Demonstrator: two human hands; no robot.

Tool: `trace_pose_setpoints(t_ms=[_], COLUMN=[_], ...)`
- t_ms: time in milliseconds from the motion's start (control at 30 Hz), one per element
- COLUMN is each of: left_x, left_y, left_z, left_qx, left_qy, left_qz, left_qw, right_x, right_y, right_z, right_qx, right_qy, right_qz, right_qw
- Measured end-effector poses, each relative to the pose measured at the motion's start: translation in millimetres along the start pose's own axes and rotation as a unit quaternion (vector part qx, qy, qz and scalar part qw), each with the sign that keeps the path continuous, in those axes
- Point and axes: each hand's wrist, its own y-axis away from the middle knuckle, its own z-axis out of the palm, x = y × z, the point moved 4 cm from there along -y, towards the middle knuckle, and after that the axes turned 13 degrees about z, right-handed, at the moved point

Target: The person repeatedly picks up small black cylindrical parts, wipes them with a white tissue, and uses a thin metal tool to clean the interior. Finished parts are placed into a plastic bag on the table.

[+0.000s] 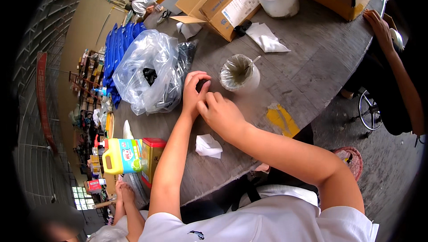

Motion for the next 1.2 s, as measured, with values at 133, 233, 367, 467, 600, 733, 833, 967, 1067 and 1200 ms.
trace_pose_setpoints(t_ms=[133, 233, 367, 467, 600, 733, 833, 967, 1067, 1200], left_x=[13, 26, 37, 39, 51, 73, 84, 70, 79, 90], left_y=[12, 28, 45, 51, 53, 42, 34, 61, 80, 108], left_z=[-5, -9, -20, -19, -27, -54, -91, -115, -102, -79], left_qx=[0.005, 0.010, 0.044, 0.063, 0.091, 0.083, 0.138, 0.194, 0.143, 0.053], left_qy=[0.030, 0.032, 0.130, 0.074, 0.004, -0.043, -0.075, -0.012, -0.039, -0.050], left_qz=[-0.022, 0.005, -0.057, -0.023, -0.004, 0.043, 0.048, -0.046, -0.065, -0.150], left_qw=[0.999, 0.999, 0.989, 0.995, 0.996, 0.995, 0.986, 0.980, 0.987, 0.986], right_x=[1, 7, 7, 5, 1, -5, -10, -11, -12, -18], right_y=[-1, -3, -1, -1, -1, -5, -6, -5, -6, -1], right_z=[-3, -3, 1, 3, -1, -6, -8, -10, -18, -13], right_qx=[-0.003, -0.009, -0.059, -0.087, -0.089, -0.090, -0.081, -0.079, -0.085, -0.124], right_qy=[0.008, -0.043, -0.149, -0.182, -0.124, -0.121, -0.096, -0.100, -0.131, -0.168], right_qz=[0.001, 0.009, 0.028, 0.048, 0.038, 0.012, 0.000, 0.042, 0.030, -0.033], right_qw=[1.000, 0.999, 0.987, 0.978, 0.988, 0.989, 0.992, 0.991, 0.987, 0.977])
